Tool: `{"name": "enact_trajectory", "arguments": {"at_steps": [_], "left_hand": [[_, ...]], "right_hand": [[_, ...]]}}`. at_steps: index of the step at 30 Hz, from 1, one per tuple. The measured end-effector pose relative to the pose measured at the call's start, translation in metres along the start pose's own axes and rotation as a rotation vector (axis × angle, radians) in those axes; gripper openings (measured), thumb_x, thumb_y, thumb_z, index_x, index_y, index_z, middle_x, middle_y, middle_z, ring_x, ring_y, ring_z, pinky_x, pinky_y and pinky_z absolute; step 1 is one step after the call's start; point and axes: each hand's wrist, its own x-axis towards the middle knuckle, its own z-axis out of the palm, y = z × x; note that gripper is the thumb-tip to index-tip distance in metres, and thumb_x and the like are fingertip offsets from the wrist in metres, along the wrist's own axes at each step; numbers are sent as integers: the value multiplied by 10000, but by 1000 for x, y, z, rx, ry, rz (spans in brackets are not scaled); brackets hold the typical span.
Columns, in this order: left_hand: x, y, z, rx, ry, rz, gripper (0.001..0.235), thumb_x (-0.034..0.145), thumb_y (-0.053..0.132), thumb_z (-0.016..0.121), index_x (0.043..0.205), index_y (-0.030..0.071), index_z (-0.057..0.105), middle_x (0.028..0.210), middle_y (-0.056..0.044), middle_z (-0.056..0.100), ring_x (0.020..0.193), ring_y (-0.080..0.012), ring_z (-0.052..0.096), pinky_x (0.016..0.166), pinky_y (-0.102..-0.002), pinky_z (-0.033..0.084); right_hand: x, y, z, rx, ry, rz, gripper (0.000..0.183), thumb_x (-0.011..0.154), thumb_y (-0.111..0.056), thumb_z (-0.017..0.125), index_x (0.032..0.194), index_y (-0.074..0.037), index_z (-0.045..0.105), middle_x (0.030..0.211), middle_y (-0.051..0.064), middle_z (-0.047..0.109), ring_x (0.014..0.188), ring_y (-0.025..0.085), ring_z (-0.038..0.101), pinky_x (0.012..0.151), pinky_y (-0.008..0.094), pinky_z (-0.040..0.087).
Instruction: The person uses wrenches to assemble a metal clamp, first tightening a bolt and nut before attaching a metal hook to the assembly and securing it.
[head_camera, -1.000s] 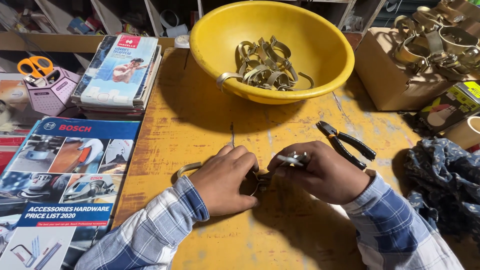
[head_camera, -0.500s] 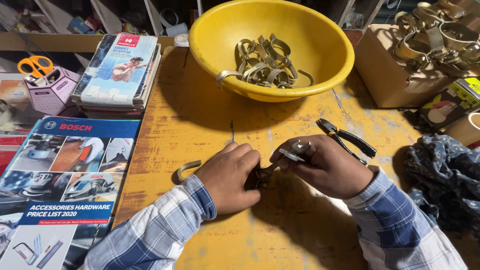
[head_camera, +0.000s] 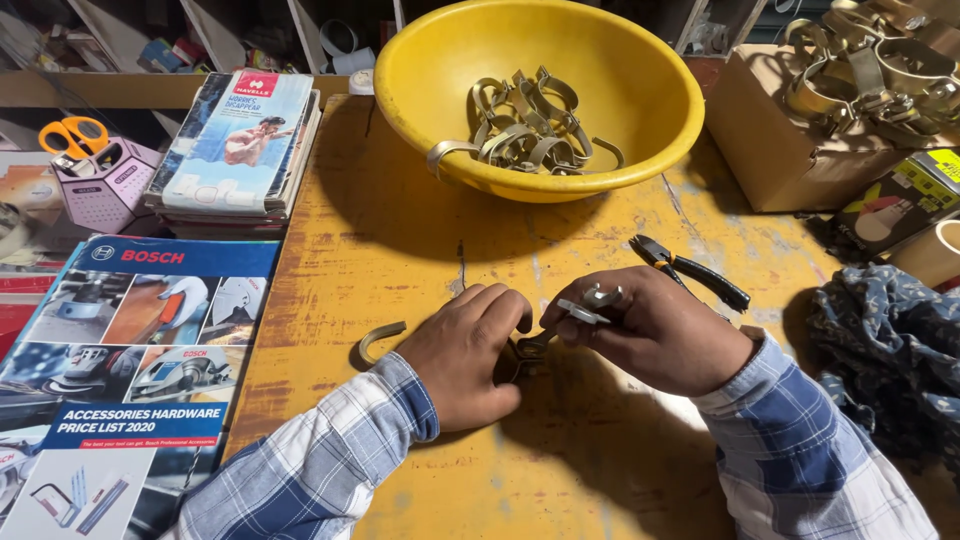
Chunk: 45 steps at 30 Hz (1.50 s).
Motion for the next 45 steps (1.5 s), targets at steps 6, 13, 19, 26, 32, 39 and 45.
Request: {"name": "enact_trajectory", "arguments": {"at_steps": [6, 13, 19, 26, 32, 39, 45], "left_hand": [[-1, 1, 1, 22, 43, 52, 537, 617, 166, 738, 1072, 43, 480, 1012, -151, 549, 993, -363, 544, 889, -469, 482], [0, 1, -1, 12, 33, 61, 538, 618, 163, 740, 1074, 45, 479, 1015, -150, 549, 992, -358, 549, 893, -470, 480], [1, -3, -2, -21, 16, 57, 524, 638, 173, 757, 1062, 44, 477, 1006, -143, 545, 994, -342, 558, 881, -455, 489], [2, -6, -1, -4, 74, 104, 586, 614, 214, 861, 1052, 51, 508, 1011, -132, 555, 1007, -338, 566, 880, -450, 489], [2, -5, -2, 6, 39, 59, 499, 642, 214, 848, 1038, 66, 583, 988, -119, 557, 1012, -323, 571, 885, -434, 493], [2, -5, -1, -13, 31, 56, 389, 673, 231, 842, 944, 45, 633, 940, -129, 541, 976, -331, 556, 848, -441, 491], [4, -11, 3, 5, -19, 52, 389, 676, 259, 818, 872, 19, 583, 920, -138, 536, 941, -338, 555, 822, -453, 487]], "right_hand": [[-3, -7, -3, -106, 20, -78, 146, 909, -84, 701, 1033, -34, 762, 884, 46, 806, 816, 110, 718, 780, 284, 604], [-6, -12, -6, -155, 31, -105, 143, 903, -85, 690, 1022, -45, 758, 889, 42, 808, 819, 120, 749, 780, 281, 608], [-6, -10, -8, -132, 17, -29, 166, 900, -107, 695, 1037, -49, 769, 872, 38, 811, 814, 102, 740, 778, 276, 611], [-7, 2, -15, -89, -37, 43, 185, 891, -111, 722, 1053, -51, 788, 936, 42, 824, 865, 81, 724, 805, 274, 610], [-9, 5, -14, -170, -82, -55, 181, 867, -69, 716, 1041, -64, 765, 939, 33, 823, 869, 110, 740, 806, 287, 599], [-10, 10, -13, -195, -75, -231, 177, 860, -47, 731, 1036, -55, 739, 971, 60, 814, 923, 187, 776, 837, 323, 595], [-9, 19, -10, -213, -58, -203, 176, 842, -20, 729, 1015, -45, 747, 925, 49, 809, 879, 163, 766, 818, 307, 592]]}}
